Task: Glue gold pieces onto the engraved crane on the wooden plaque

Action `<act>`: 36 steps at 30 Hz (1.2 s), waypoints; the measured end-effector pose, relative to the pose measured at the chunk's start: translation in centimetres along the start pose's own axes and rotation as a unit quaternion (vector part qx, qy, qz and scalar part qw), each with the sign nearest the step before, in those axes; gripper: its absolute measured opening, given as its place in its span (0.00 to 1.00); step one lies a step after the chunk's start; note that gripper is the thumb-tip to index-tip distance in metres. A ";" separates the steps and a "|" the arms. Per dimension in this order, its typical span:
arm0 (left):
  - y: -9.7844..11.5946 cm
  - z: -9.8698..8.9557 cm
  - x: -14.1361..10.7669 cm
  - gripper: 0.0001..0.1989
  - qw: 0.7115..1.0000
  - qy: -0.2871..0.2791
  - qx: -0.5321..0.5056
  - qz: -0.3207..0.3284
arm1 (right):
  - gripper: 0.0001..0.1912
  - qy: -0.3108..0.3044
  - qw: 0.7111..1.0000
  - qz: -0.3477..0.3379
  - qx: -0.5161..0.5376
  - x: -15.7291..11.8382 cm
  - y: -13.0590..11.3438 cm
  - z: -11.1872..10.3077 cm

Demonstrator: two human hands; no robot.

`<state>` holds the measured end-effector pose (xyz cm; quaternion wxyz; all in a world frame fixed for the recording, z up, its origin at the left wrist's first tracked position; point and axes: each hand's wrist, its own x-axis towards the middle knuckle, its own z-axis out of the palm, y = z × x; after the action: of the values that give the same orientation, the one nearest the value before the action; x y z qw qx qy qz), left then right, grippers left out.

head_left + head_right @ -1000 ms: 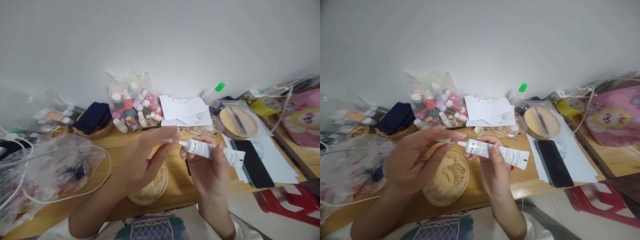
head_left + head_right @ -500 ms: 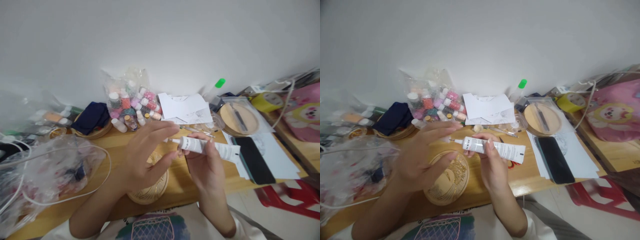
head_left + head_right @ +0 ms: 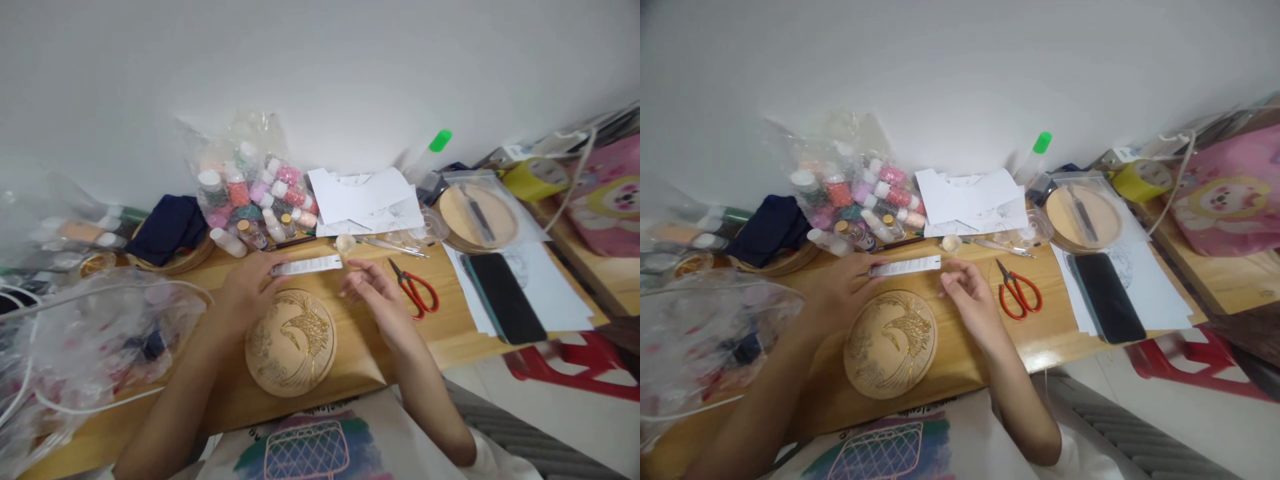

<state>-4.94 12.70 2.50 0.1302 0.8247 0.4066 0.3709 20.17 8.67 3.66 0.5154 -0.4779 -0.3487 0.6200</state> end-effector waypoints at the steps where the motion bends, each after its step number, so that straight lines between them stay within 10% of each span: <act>1: -0.8 -0.1 -0.6 0.12 0.999 -0.014 0.027 -0.019 | 0.17 0.033 0.999 -0.016 -0.026 0.1 0.2 -0.7; 9: -2.0 -0.2 -1.9 0.11 0.985 -0.070 0.106 -0.114 | 0.13 0.229 0.877 -0.062 -0.417 0.1 0.1 -5.4; 19: -2.3 0.5 -1.8 0.13 0.981 -0.068 0.126 -0.128 | 0.08 0.135 0.773 0.036 -0.619 -0.8 -0.5 -3.9; 36: 1.2 2.6 0.8 0.06 0.967 -0.155 -0.140 -0.146 | 0.05 0.121 0.727 0.004 -0.676 -1.5 0.3 -1.9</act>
<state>-2.02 12.81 1.72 0.3586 0.7771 0.4417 0.2689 21.88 6.98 3.15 0.0914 -0.7721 -0.6085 0.1589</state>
